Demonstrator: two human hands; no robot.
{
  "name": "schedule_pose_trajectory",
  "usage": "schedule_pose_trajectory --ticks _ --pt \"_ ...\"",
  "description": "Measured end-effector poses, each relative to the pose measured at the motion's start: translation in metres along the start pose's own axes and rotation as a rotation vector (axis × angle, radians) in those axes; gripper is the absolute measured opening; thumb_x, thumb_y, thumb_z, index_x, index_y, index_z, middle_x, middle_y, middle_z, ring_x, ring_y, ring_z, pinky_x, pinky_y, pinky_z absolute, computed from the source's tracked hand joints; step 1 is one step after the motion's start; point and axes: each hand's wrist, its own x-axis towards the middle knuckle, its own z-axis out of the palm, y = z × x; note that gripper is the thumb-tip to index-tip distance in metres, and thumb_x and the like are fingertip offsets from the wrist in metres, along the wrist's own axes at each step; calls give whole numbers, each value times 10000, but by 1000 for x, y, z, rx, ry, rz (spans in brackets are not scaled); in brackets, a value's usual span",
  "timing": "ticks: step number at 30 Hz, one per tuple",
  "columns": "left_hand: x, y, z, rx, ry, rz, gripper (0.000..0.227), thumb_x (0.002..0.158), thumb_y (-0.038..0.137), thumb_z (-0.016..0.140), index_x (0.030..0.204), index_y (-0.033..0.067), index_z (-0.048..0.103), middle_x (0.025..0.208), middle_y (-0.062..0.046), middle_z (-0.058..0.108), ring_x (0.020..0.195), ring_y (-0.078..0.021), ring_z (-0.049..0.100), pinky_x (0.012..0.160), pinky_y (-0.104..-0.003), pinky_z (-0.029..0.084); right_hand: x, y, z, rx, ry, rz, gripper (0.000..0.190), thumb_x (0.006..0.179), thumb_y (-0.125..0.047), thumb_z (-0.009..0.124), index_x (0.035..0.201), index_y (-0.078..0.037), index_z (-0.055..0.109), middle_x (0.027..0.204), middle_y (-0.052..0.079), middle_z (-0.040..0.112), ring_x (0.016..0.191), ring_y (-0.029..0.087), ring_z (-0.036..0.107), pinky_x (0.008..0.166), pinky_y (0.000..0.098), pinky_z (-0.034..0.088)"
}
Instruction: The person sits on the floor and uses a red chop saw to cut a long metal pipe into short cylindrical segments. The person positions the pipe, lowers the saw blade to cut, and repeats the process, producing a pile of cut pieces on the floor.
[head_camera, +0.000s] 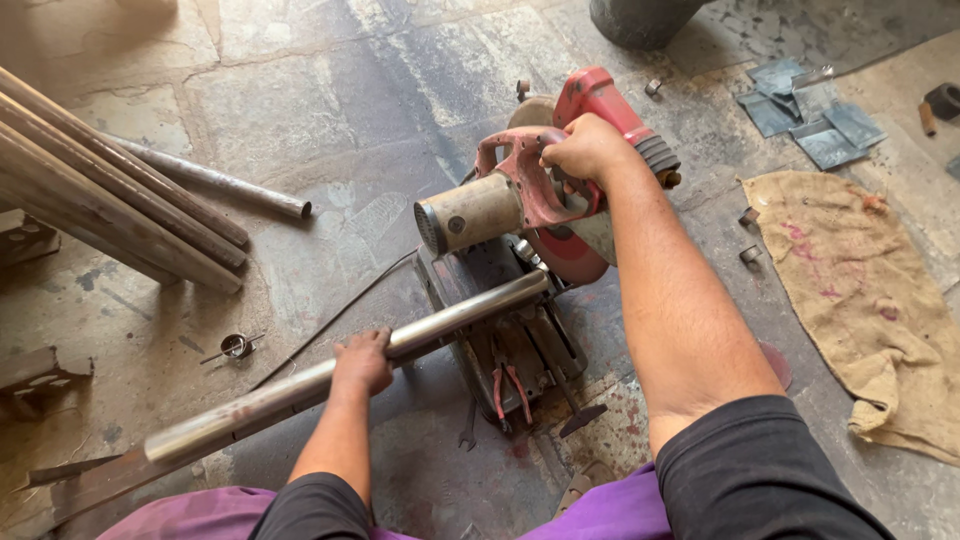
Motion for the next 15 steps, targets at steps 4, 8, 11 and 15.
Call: schedule_pose_trajectory --ticks 4,8,11,15 --pt "-6 -19 -10 12 14 -40 688 891 241 687 1533 282 445 1506 7 517 1397 -216 474 1168 -496 325 1 -2 -1 41 -31 15 198 813 -157 744 922 8 735 732 119 720 573 215 681 531 390 538" --pt "-7 -28 -19 43 22 -70 711 877 286 706 1535 314 437 1484 23 524 1386 -179 479 1170 -479 309 1 -5 -2 30 -39 27 197 825 -156 727 919 16 740 743 112 721 574 216 684 539 383 548" --pt "-9 -37 -22 24 62 -116 726 852 290 728 1523 334 457 1476 49 538 1371 -172 494 1184 -473 301 -2 -6 0 38 -39 36 200 820 -149 729 917 26 742 749 116 722 577 217 683 539 388 546" --pt "-7 -39 -22 29 41 -179 715 881 305 725 1539 327 446 1484 35 539 1391 -188 483 1148 -463 344 -2 -10 -2 25 -30 29 203 808 -144 736 930 18 749 750 120 723 581 212 681 544 388 545"
